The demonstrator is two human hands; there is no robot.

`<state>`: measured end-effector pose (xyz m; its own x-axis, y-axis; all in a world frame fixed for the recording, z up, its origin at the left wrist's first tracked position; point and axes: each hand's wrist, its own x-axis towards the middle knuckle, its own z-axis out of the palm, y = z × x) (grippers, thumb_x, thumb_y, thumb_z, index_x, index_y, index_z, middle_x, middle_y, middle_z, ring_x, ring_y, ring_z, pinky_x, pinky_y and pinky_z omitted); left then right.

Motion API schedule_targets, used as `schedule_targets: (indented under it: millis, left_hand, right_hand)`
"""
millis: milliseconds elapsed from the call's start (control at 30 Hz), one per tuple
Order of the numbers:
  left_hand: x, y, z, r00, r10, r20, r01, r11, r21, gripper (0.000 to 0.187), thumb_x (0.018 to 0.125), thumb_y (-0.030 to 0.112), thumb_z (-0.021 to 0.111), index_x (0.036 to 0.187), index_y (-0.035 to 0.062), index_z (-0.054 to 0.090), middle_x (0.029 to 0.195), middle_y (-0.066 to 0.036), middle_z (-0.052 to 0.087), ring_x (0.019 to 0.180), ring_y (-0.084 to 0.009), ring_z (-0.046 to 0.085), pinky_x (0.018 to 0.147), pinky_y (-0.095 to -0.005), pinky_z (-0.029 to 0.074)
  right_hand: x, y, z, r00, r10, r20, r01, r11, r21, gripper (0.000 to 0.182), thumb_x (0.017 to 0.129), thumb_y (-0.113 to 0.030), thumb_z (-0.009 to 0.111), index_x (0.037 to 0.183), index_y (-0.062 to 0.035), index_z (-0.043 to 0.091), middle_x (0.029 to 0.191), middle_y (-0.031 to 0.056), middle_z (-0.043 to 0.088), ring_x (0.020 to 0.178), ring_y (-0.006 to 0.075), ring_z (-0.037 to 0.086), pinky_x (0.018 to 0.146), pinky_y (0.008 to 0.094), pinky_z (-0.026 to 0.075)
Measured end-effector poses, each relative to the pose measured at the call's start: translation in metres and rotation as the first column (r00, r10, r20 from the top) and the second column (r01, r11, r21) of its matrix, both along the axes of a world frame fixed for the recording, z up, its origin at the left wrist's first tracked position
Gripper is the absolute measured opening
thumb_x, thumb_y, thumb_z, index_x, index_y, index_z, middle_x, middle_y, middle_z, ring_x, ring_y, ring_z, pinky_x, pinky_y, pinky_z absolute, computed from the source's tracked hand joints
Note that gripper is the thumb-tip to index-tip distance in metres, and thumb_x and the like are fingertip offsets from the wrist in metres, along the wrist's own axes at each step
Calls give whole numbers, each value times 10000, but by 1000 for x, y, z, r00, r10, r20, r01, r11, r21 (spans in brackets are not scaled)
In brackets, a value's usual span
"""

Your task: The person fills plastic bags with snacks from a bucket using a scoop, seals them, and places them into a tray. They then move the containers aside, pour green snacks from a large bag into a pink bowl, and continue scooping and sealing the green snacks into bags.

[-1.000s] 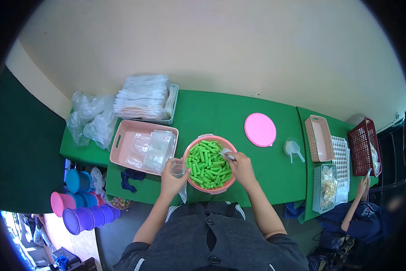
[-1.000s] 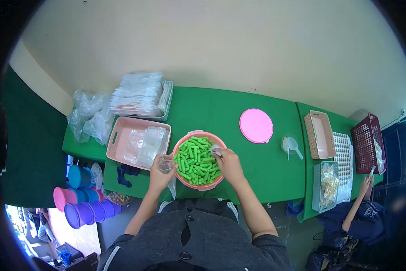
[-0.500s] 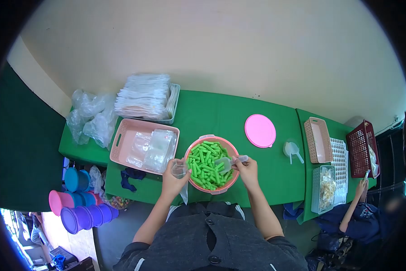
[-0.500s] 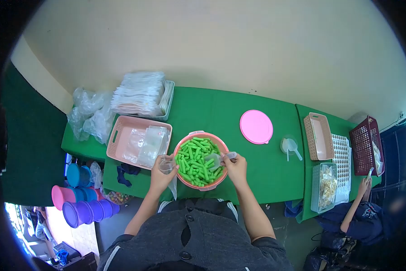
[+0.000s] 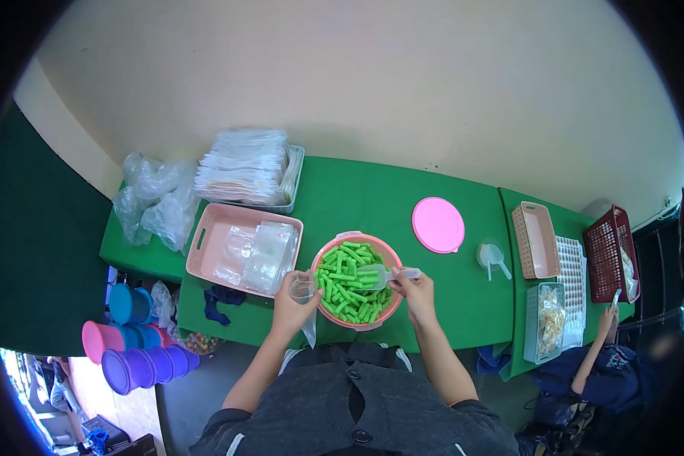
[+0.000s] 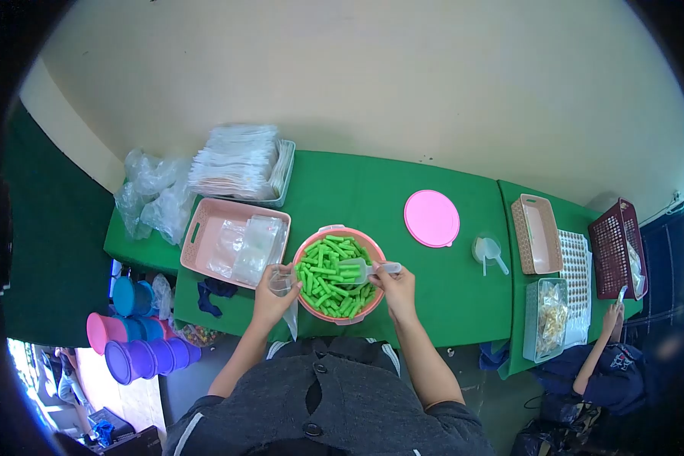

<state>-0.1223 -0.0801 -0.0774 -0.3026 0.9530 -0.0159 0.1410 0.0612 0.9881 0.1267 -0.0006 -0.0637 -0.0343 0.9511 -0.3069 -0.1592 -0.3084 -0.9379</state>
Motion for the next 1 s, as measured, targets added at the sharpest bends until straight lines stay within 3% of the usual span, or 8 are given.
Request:
schedule_targets:
  millis: [300,367,467,600,833,900,933,1000]
  left_hand:
    - [1,1,-7,997,4,75,-6,1000,28,387,761,68,724,1064,18,489,1095,-139,607,1006,-195,601,871,-318,473]
    - [0,0,-7,1000,-1,31,0,1000,30,388,762,69,724,1065,19,488,1102,-144,607,1007,-196,601,872,-320,473]
    - [1,0,-8,1000,-5,11,4,999,35,390,764,72,725,1067,19,485,1118,-156,606,1011,-201,602,874,-325,474]
    - [1,-1,-8,999,-12,49,10,999,37,396,765,75,727,1070,20,480,1139,-165,603,1015,-207,602,875,-328,476]
    - [0,-1,10,999,-26,-24,26,1000,11,447,751,103,745,1094,26,469,1123,-160,609,990,-223,615,855,-323,486]
    - [-2,-2,26,991,-103,-85,90,985,-148,474,722,121,761,1092,30,479,1169,-149,567,1049,-239,571,915,-350,445]
    - [-2,0,27,991,-98,-91,85,987,-134,474,722,121,761,1092,30,479,1169,-149,567,1049,-239,571,915,-350,445]
    - [1,-1,29,902,-2,-432,45,995,88,509,689,176,779,1084,32,492,1204,-175,528,1128,-277,526,956,-387,416]
  right_hand:
    - [-11,-3,-6,988,153,-11,-154,988,-16,213,878,-74,627,1006,91,587,958,133,633,856,180,642,751,260,566]
    - [-15,-5,-15,990,-1,-140,-9,997,-73,219,888,-73,612,1030,88,566,967,129,623,866,182,634,772,267,563]
    - [-22,-6,-15,977,-66,-201,53,996,-69,228,892,-85,612,1040,79,553,960,120,618,866,182,628,778,274,559]
    - [-22,-3,-20,989,-19,-148,15,1000,-27,213,892,-95,614,1025,63,561,961,113,615,853,181,628,758,278,560]
    - [-13,-5,-16,956,-29,-291,-24,984,-177,207,901,-113,605,1045,24,547,949,98,614,851,165,611,753,284,543]
    - [-9,-4,-14,943,-38,-330,-30,979,-199,205,904,-121,602,1046,17,546,944,93,614,842,161,607,754,282,536]
    - [-5,-3,-13,921,-50,-387,-36,976,-212,192,907,-126,599,1035,9,550,941,89,613,829,155,603,752,277,531]
    - [3,0,-9,894,-55,-445,-46,976,-214,180,909,-132,597,1023,0,555,939,85,612,816,149,600,750,271,526]
